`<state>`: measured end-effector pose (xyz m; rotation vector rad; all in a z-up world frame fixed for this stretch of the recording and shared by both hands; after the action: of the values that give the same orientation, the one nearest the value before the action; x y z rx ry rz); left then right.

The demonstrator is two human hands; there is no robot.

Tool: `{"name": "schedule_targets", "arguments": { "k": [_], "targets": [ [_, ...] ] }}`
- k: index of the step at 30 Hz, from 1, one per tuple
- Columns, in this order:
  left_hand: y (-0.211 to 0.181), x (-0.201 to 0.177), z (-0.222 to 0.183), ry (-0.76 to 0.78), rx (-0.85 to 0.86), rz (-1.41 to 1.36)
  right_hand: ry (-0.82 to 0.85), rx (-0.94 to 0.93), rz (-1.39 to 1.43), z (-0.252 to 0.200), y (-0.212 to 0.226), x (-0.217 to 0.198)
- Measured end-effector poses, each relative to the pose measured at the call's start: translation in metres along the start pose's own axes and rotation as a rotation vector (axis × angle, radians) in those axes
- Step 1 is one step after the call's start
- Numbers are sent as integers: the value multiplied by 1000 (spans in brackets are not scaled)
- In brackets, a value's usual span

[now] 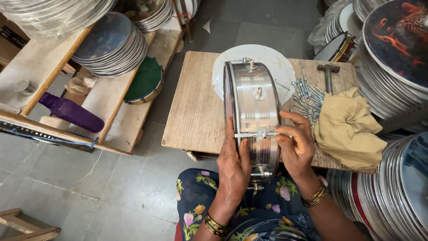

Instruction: The person assembles and tunes a small drum by placing a head on the shell and then tightening the lugs around the rim by hand.

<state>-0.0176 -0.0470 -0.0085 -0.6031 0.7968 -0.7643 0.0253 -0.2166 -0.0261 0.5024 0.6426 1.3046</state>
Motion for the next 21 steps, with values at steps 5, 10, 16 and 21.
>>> {"name": "schedule_targets", "arguments": {
  "k": [5,10,16,21],
  "targets": [
    [0,1,2,26,-72,-10,-4,17,4,-1,-7,2],
    [1,1,0,7,-67,-22,43,-6,-31,0,3,-2],
    [1,0,1,17,-44,-12,18,-62,-50,-1,5,2],
    [0,-3,7,55,-32,-50,45,68,-26,2,4,-4]
  ]
}}
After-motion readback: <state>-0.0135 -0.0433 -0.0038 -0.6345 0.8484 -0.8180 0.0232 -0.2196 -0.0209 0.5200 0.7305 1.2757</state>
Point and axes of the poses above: each hand's wrist, its own z-axis towards the middle knuckle, its own x-axis out of the palm, y = z × x, the point moved 1 cm from there along z, towards the middle knuckle, and after that the axes turned 11 degrees about z, right-handed, at the moved point
